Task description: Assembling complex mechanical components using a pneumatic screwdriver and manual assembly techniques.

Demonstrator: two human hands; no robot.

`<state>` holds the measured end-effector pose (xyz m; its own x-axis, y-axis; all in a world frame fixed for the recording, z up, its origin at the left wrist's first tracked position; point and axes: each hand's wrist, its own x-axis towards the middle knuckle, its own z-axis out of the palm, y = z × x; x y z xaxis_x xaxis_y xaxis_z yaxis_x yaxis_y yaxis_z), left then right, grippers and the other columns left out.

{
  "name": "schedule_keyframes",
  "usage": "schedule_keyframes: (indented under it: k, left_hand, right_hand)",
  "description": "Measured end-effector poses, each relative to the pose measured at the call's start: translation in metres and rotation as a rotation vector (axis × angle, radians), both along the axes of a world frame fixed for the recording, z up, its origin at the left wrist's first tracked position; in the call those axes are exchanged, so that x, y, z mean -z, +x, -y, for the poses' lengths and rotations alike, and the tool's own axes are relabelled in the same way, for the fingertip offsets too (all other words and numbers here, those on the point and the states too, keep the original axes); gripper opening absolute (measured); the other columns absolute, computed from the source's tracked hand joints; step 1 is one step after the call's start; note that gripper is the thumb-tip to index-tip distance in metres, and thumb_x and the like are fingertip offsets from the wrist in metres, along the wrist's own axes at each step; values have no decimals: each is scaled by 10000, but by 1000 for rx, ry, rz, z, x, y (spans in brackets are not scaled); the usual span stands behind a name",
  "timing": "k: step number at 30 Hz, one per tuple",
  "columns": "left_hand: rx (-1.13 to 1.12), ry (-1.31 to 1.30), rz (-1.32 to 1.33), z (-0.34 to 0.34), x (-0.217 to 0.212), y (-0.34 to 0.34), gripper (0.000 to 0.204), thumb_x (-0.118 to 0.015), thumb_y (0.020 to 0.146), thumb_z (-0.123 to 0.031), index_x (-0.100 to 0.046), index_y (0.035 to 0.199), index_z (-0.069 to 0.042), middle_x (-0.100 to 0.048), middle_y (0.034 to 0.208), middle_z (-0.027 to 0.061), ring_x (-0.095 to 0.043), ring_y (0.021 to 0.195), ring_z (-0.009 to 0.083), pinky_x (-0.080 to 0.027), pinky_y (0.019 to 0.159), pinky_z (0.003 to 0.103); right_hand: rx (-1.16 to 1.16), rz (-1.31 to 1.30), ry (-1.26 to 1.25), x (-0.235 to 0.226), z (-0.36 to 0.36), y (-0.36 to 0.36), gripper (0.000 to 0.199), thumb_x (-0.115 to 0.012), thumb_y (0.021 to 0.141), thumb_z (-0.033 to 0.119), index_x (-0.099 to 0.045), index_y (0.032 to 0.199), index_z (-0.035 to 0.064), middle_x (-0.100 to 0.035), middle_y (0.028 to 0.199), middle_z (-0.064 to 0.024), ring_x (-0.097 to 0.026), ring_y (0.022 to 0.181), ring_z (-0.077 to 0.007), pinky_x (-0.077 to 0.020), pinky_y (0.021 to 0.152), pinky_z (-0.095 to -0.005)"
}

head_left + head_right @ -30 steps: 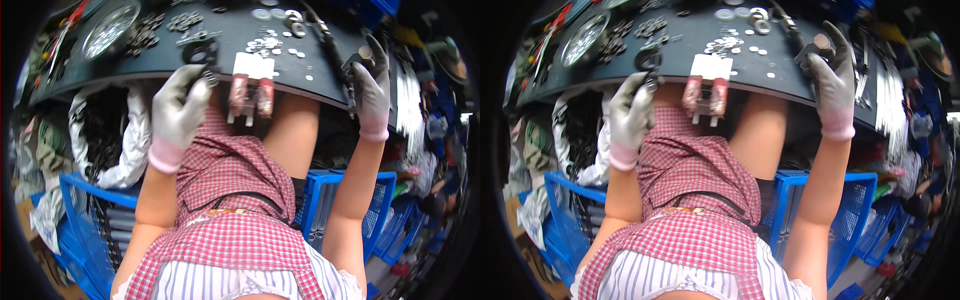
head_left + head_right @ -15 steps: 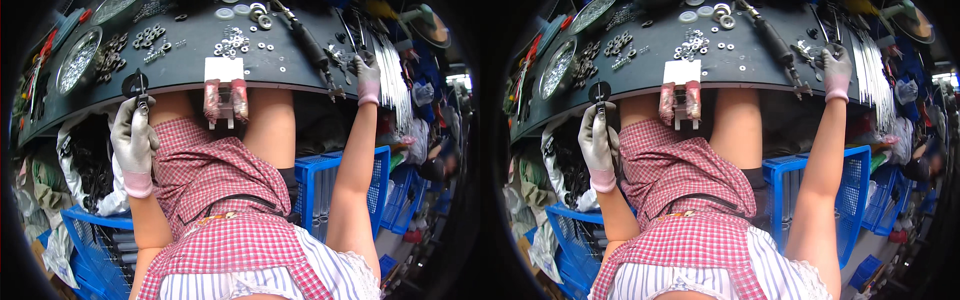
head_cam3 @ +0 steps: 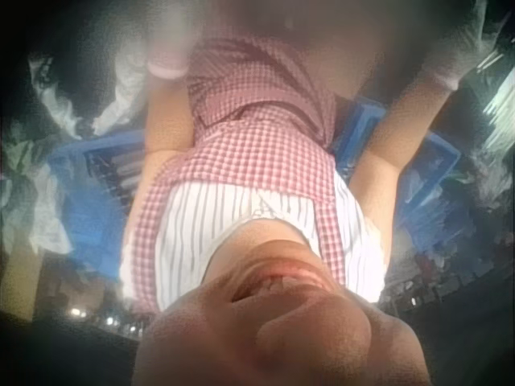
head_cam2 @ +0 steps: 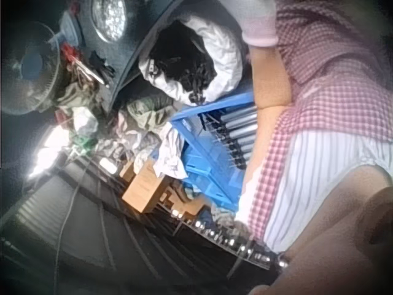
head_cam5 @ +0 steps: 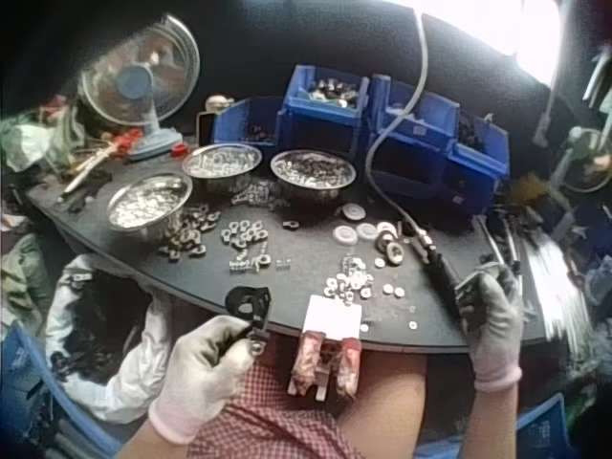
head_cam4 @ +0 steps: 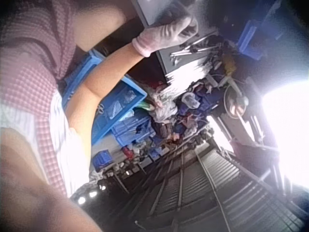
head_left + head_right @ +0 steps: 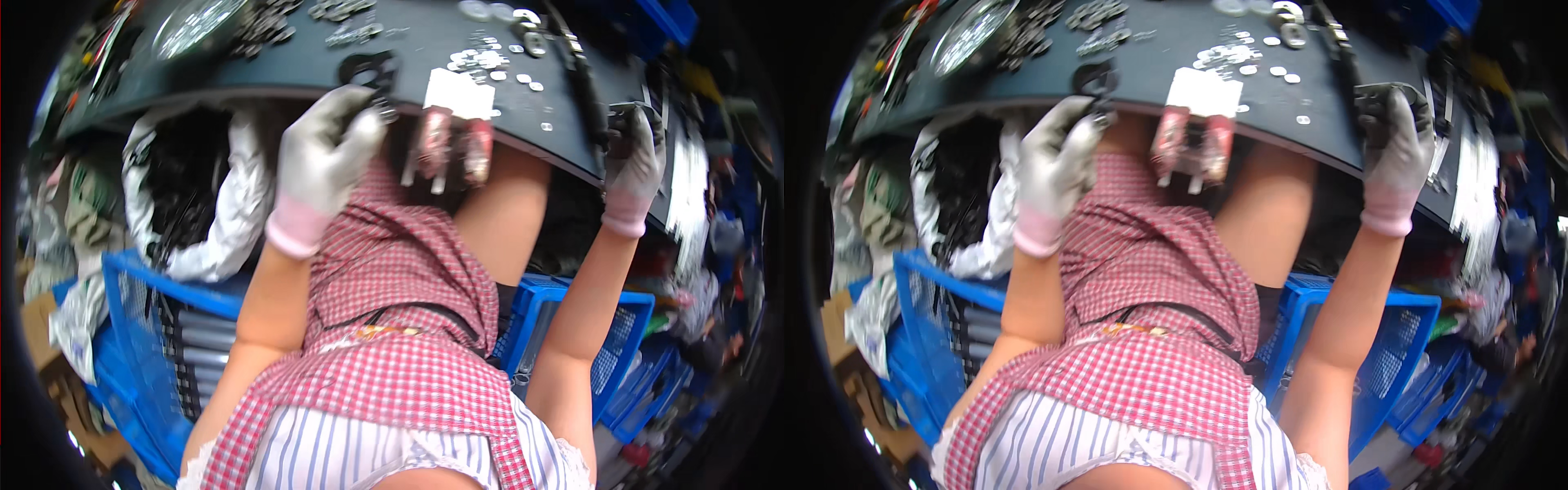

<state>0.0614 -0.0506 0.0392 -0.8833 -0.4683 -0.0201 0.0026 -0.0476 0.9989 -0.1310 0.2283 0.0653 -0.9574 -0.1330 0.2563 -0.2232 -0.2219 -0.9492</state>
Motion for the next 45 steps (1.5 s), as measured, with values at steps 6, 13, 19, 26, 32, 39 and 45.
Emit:
schedule_keyframes:
  k: [6,13,19,26,32,39,45]
  left_hand:
    - [-8,-160,-123,-17,-13,-2,226,-642,864,-107,-654,1021,55,-628,804,65,-598,580,66,-482,531,223]
    - [-99,-363,-146,-15,-10,-1,187,-641,859,-113,-671,996,11,-593,767,-25,-484,671,25,-414,606,195]
    - [-121,-510,-234,-18,-8,-3,202,-651,842,-124,-672,989,12,-623,787,25,-545,678,65,-456,619,222]
    - [-118,-580,-261,-23,-9,-2,212,-644,852,-132,-670,1004,14,-666,891,89,-657,758,130,-525,678,267]
    - [-108,-599,-272,-24,-6,-1,212,-612,871,-109,-661,1029,23,-662,908,106,-664,752,143,-527,665,263]
    - [-90,-573,-266,-24,-6,0,220,-592,880,-96,-655,1046,33,-661,918,114,-659,760,137,-525,660,262]
    - [-69,-581,-281,-20,-5,1,224,-591,882,-97,-656,1048,39,-662,929,111,-648,778,125,-518,684,259]
  right_hand:
    - [-343,171,-376,18,127,119,267,-557,949,67,-529,1206,-1,-646,884,-101,-624,707,-159,-521,657,-272]
    - [-628,419,-666,27,123,117,63,-450,887,9,-497,930,10,-527,777,-99,-519,689,-202,-454,664,-280]
    - [-243,-61,102,18,128,127,141,-553,942,107,-599,912,-23,-574,783,-33,-505,652,-63,-407,570,-197]
    - [-197,74,142,14,134,131,243,-691,920,202,-650,984,-29,-647,795,-25,-577,668,-52,-469,619,-185]
    - [-235,104,121,14,134,133,249,-663,938,210,-641,996,-31,-634,786,-14,-555,670,-50,-451,617,-186]
    - [-251,112,137,16,135,131,266,-653,945,219,-635,998,-41,-629,786,-10,-544,677,-46,-447,615,-191]
    - [-258,164,134,13,138,133,267,-652,945,214,-630,1009,-44,-628,780,-13,-543,665,-46,-447,599,-193]
